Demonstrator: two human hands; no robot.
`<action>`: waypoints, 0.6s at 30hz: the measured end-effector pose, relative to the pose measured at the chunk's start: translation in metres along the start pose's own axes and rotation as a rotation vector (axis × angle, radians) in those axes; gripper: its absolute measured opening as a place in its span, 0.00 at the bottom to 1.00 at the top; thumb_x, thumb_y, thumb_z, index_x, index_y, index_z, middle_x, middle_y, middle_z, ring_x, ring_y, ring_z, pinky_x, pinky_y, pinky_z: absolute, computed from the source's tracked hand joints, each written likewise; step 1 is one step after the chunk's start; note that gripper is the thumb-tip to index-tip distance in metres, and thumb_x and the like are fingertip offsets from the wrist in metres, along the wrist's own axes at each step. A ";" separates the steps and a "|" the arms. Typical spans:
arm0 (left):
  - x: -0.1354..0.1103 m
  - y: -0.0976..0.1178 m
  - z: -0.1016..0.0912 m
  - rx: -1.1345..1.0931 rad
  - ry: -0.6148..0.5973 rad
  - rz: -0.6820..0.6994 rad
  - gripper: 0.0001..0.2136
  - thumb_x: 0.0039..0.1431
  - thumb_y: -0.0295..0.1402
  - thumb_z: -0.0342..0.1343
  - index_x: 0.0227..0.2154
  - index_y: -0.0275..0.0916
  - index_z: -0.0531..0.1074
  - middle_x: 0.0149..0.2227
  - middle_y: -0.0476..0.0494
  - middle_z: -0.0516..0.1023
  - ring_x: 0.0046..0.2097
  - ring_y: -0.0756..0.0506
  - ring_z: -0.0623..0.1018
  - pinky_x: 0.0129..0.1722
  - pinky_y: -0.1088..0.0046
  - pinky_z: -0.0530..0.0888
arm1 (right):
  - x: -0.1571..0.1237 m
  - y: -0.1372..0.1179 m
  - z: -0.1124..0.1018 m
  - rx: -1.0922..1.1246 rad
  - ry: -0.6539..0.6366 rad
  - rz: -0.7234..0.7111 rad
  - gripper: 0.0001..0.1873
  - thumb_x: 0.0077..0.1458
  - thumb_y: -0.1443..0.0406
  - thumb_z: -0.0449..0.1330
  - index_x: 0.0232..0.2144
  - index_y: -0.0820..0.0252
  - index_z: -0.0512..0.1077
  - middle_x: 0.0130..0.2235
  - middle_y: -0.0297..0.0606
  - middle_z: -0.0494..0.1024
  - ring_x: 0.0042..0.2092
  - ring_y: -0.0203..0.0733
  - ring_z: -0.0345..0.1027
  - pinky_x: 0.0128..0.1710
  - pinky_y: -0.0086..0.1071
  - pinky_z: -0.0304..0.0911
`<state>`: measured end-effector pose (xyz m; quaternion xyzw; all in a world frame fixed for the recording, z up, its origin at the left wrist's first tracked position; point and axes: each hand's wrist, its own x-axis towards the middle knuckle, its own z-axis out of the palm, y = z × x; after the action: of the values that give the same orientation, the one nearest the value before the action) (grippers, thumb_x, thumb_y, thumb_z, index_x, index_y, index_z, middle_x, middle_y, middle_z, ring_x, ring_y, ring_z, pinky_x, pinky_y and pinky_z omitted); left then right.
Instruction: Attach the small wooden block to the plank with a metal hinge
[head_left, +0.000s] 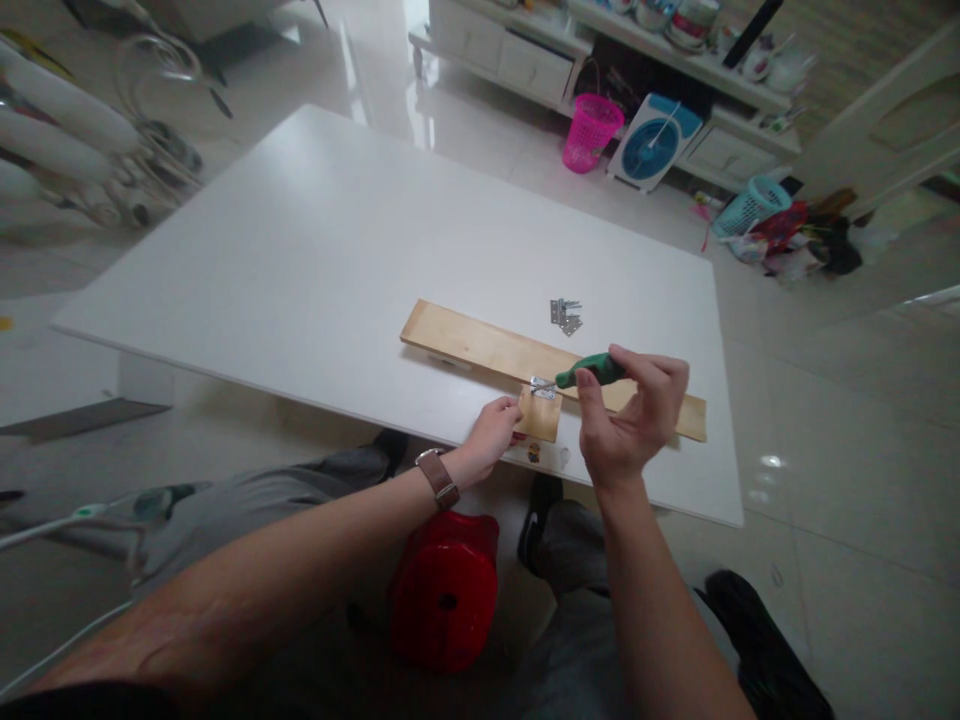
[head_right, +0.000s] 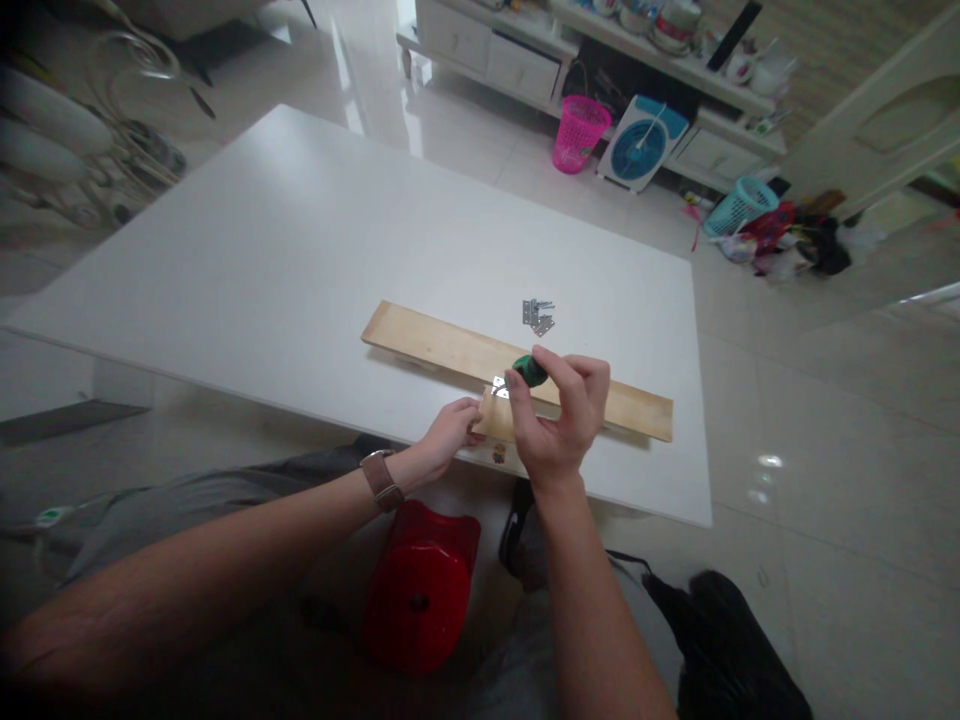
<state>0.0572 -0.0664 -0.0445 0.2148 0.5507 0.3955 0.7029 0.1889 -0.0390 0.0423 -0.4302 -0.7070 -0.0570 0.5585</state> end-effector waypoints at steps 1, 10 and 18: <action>0.000 0.000 0.000 -0.005 0.001 0.002 0.04 0.57 0.25 0.55 0.29 0.38 0.72 0.35 0.44 0.77 0.36 0.46 0.76 0.35 0.72 0.72 | 0.000 0.000 0.000 -0.028 0.014 0.008 0.18 0.61 0.62 0.69 0.53 0.50 0.78 0.41 0.35 0.74 0.44 0.41 0.73 0.41 0.38 0.73; -0.001 0.002 0.000 0.003 -0.002 0.007 0.04 0.58 0.25 0.54 0.30 0.38 0.73 0.34 0.45 0.76 0.34 0.47 0.75 0.34 0.73 0.71 | -0.002 0.000 0.001 0.035 -0.013 0.009 0.19 0.66 0.65 0.62 0.58 0.48 0.75 0.47 0.38 0.76 0.48 0.43 0.75 0.42 0.40 0.76; 0.003 -0.005 -0.002 -0.012 -0.019 0.013 0.02 0.57 0.27 0.57 0.31 0.39 0.73 0.35 0.45 0.76 0.33 0.47 0.76 0.35 0.72 0.73 | -0.002 0.000 0.000 0.073 -0.070 0.001 0.23 0.69 0.66 0.55 0.62 0.46 0.73 0.52 0.41 0.77 0.55 0.47 0.75 0.52 0.47 0.76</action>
<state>0.0575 -0.0672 -0.0509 0.2179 0.5404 0.4014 0.7067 0.1887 -0.0398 0.0404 -0.4118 -0.7274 -0.0158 0.5486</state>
